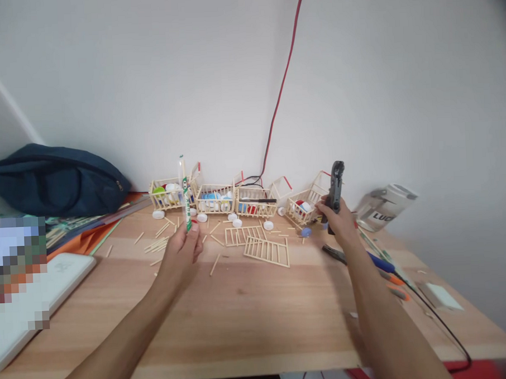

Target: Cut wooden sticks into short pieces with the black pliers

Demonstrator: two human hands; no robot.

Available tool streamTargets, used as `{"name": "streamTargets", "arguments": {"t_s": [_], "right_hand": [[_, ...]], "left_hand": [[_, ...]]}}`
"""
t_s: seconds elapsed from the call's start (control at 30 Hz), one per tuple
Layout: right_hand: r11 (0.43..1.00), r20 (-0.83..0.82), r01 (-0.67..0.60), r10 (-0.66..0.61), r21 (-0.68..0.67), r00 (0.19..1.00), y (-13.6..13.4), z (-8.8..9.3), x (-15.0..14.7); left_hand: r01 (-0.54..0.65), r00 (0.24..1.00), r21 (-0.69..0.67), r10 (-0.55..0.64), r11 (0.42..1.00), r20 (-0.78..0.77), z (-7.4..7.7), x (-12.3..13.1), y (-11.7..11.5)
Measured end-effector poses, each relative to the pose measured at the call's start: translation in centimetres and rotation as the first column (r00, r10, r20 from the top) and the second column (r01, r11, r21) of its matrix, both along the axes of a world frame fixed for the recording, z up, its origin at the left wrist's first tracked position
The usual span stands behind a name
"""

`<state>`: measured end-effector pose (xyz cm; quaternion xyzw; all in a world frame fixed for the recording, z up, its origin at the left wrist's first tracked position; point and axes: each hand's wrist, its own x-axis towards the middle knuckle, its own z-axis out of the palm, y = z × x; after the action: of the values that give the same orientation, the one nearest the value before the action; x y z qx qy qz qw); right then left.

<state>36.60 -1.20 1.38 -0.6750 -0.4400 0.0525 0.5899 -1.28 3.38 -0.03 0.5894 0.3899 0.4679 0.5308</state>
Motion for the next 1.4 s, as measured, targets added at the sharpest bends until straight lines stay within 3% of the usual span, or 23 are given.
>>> {"name": "streamTargets", "arguments": {"t_s": [0.6, 1.03, 1.23, 1.4], "right_hand": [[0.993, 0.068, -0.051, 0.044, 0.110, 0.997, 0.0, -1.6, -1.7], [0.976, -0.090, -0.053, 0.073, 0.210, 0.993, -1.6, -1.7, -2.6], [0.967, -0.121, -0.103, 0.135, 0.234, 0.984, -3.1, -0.4, -6.3], [0.950, 0.059, -0.311, 0.309, 0.014, 0.949, -5.0, 0.5, -12.6]], "left_hand": [[0.045, 0.998, 0.065, -0.042, 0.997, -0.045, 0.0, 0.1, -0.4], [0.114, 0.993, 0.060, -0.112, 0.992, -0.027, 0.1, 0.0, -0.5], [0.075, 0.996, 0.157, -0.065, 0.985, -0.069, 0.9, 0.0, -1.2], [-0.021, 0.996, 0.287, 0.046, 0.958, -0.082, 1.7, -0.6, -1.3]]}}
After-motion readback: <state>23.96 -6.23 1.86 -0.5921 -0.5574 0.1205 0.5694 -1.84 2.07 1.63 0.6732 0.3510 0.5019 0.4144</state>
